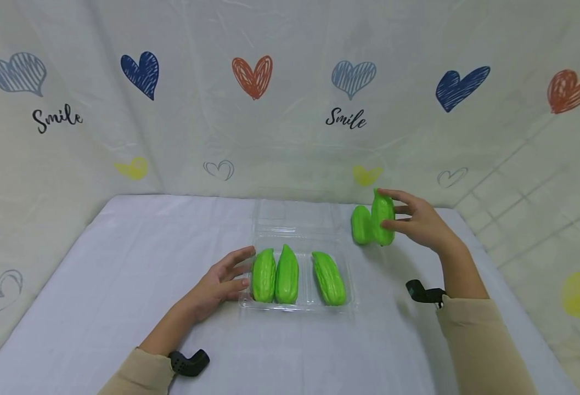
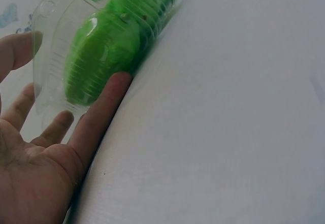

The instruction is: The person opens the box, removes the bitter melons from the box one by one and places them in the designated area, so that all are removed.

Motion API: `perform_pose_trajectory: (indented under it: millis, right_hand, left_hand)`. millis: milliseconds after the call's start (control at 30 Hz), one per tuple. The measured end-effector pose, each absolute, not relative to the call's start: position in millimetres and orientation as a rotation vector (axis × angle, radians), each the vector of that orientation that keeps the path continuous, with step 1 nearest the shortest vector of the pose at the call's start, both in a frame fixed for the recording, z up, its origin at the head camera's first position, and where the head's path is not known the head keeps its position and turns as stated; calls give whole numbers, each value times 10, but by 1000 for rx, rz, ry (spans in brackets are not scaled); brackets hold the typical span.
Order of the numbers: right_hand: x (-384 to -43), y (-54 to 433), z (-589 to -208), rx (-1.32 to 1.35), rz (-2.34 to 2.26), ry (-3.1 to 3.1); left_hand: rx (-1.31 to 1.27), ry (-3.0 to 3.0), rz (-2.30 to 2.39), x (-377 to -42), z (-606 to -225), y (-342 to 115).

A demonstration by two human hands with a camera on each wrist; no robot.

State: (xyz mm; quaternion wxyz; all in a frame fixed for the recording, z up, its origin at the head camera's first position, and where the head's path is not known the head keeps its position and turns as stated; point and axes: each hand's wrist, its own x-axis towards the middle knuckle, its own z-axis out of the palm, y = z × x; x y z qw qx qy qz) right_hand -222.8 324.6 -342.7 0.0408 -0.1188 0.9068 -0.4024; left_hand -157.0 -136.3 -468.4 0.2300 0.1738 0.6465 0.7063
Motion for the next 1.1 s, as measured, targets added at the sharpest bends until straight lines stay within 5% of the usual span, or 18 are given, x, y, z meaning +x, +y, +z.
perform_pose_trajectory:
  millis: [1100]
  right_hand:
    - [-2452, 3482, -3648, -334, -1072, 2817]
  left_hand:
    - [465, 1776, 1936, -1573, -4668, -1359]
